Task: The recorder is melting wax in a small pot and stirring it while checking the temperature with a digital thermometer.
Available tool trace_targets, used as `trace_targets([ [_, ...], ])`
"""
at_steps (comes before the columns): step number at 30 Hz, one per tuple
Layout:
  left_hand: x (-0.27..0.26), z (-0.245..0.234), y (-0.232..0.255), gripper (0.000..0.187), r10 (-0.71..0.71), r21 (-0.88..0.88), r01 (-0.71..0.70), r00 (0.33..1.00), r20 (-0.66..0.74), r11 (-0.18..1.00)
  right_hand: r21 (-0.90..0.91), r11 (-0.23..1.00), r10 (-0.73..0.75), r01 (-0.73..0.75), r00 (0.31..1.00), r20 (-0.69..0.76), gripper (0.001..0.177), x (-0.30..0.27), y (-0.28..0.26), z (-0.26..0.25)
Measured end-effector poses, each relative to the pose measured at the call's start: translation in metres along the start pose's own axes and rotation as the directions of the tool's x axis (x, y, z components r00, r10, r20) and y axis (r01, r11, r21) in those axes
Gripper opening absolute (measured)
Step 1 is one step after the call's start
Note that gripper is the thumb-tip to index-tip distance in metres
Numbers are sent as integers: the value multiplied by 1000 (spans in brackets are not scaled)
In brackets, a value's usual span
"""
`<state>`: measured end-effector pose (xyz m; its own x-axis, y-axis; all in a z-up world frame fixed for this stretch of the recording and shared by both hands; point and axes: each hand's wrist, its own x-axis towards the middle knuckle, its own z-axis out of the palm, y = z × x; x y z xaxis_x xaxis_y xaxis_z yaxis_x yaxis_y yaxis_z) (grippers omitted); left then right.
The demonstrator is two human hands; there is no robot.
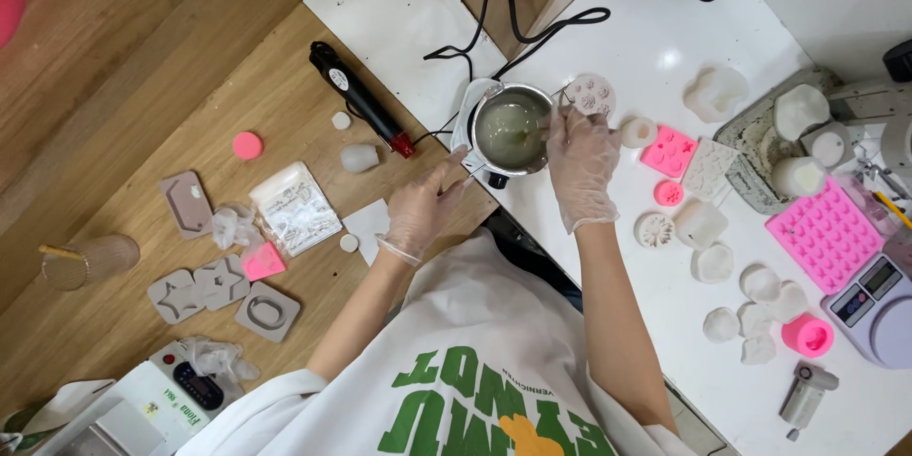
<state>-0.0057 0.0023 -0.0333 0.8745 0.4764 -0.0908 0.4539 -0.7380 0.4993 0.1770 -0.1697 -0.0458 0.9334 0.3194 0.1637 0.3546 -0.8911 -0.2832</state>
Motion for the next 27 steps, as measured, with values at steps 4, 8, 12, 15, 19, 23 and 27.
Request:
trace_targets([
  [4, 0, -7, 2, 49, -28, -42, 32, 996, 80, 999, 38, 998, -49, 52, 996, -70, 13, 0, -11, 4],
  [8, 5, -4, -4, 52, -44, 5, 44, 994, 103, 999, -51, 998, -35, 28, 988, -153, 14, 7, -3, -1],
  [12, 9, -13, -3, 49, -42, -51, 49, 991, 127, 998, 98, 987, -110, 124, 984, -138, 13, 7, -21, -8],
  [15, 15, -14, -4, 47, -35, -32, 39, 993, 110, 999, 49, 990, -129, 132, 989, -69, 23, 13, -6, 1],
  [19, 16, -22, -4, 42, -20, -2, 20, 996, 92, 1000, 67, 990, -119, 122, 992, -36, 18, 19, -7, 7],
  [23, 16, -22, -1, 42, 3, 45, -7, 996, 94, 999, -57, 988, -149, 145, 986, -70, 10, 23, 1, 8],
  [27, 15, -19, -3, 47, -8, 26, 5, 992, 128, 1000, 67, 992, -105, 107, 994, -38, 3, 21, -12, -3],
])
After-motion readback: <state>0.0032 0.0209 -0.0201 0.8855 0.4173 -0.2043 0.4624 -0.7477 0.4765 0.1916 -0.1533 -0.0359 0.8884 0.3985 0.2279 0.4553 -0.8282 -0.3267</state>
